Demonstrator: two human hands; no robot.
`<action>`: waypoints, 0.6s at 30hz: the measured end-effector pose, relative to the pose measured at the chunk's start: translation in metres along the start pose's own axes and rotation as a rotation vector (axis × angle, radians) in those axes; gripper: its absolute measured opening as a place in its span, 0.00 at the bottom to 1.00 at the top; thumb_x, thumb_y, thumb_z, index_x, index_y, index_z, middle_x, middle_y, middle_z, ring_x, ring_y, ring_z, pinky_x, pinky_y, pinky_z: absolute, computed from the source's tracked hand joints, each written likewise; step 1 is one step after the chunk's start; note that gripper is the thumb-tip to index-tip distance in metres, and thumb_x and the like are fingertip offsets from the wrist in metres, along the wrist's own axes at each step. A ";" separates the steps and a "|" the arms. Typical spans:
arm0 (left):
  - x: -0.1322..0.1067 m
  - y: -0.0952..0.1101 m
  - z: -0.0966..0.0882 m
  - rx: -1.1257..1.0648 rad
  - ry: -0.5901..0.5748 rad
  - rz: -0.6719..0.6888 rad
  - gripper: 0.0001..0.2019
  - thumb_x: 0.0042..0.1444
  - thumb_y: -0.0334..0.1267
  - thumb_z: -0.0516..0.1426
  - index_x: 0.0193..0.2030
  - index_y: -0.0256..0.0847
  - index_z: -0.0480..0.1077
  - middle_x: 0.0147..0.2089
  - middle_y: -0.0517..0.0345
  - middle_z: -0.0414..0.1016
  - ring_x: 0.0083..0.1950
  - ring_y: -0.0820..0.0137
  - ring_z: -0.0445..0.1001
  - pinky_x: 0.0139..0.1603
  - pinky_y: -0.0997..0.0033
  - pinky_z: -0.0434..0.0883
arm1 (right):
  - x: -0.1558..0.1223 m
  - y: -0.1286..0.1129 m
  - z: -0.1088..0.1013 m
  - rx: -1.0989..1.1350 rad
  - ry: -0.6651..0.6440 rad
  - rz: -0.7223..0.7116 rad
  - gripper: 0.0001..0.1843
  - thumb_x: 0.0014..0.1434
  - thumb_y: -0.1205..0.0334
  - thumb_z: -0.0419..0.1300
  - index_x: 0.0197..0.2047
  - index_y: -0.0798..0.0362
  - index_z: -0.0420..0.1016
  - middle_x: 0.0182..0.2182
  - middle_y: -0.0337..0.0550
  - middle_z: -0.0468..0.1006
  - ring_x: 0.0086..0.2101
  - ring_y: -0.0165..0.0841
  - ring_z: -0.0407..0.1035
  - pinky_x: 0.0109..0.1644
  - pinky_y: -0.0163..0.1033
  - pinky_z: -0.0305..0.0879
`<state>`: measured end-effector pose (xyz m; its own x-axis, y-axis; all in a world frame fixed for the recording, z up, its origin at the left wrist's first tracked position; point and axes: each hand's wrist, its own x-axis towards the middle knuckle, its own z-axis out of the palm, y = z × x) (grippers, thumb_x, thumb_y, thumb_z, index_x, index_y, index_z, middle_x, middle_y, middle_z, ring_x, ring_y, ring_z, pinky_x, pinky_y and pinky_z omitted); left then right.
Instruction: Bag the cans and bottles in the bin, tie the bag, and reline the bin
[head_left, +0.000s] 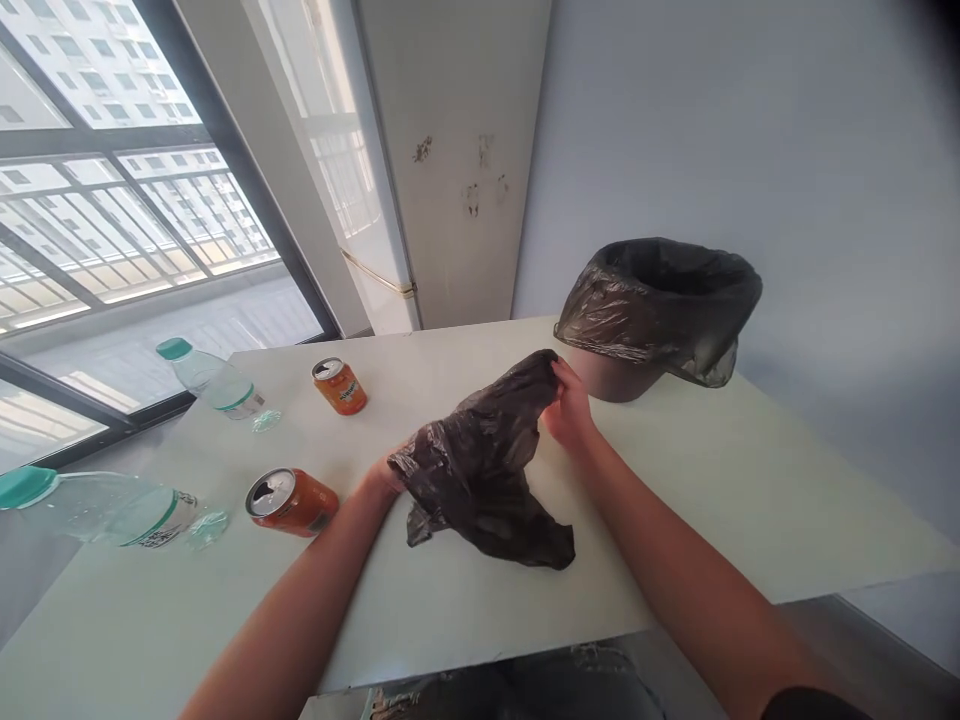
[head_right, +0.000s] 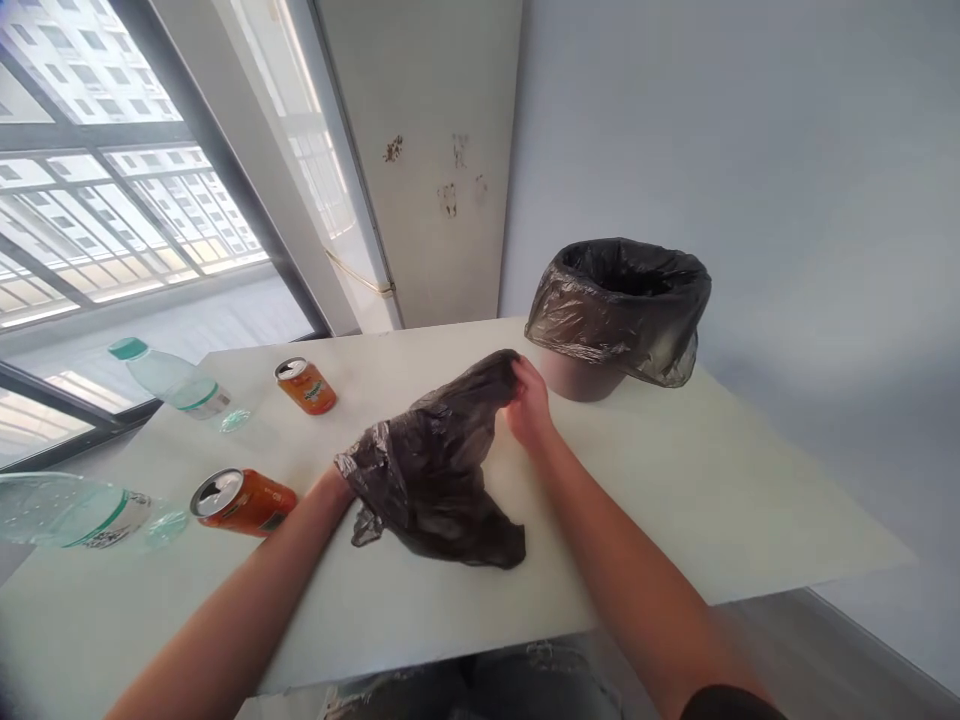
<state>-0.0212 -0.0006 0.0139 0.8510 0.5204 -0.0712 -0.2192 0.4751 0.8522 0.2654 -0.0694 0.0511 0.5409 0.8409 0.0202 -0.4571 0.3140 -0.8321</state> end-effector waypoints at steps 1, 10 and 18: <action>0.003 0.004 0.006 -0.017 0.025 0.022 0.11 0.56 0.38 0.67 0.45 0.38 0.82 0.41 0.51 0.85 0.49 0.54 0.82 0.56 0.55 0.79 | -0.004 -0.002 0.000 -0.016 -0.090 0.024 0.19 0.47 0.50 0.74 0.38 0.49 0.75 0.35 0.37 0.79 0.34 0.33 0.72 0.40 0.36 0.70; 0.011 0.023 0.020 -0.254 -0.048 0.108 0.16 0.57 0.38 0.63 0.51 0.36 0.78 0.50 0.45 0.83 0.52 0.54 0.82 0.66 0.43 0.72 | -0.035 0.003 0.025 -0.200 -1.770 0.554 0.26 0.51 0.39 0.76 0.34 0.56 0.82 0.29 0.53 0.81 0.29 0.36 0.76 0.35 0.38 0.73; 0.010 0.019 0.031 -0.216 -0.251 -0.030 0.36 0.61 0.65 0.60 0.59 0.32 0.77 0.61 0.35 0.77 0.63 0.49 0.76 0.66 0.49 0.70 | -0.044 -0.005 0.033 -0.328 -1.609 0.270 0.19 0.59 0.46 0.71 0.38 0.55 0.85 0.34 0.54 0.85 0.32 0.36 0.77 0.39 0.39 0.73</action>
<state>-0.0014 -0.0085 0.0451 0.9438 0.3253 0.0585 -0.2656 0.6411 0.7200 0.2211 -0.0933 0.0727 -0.8514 0.4827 0.2055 -0.1395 0.1692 -0.9756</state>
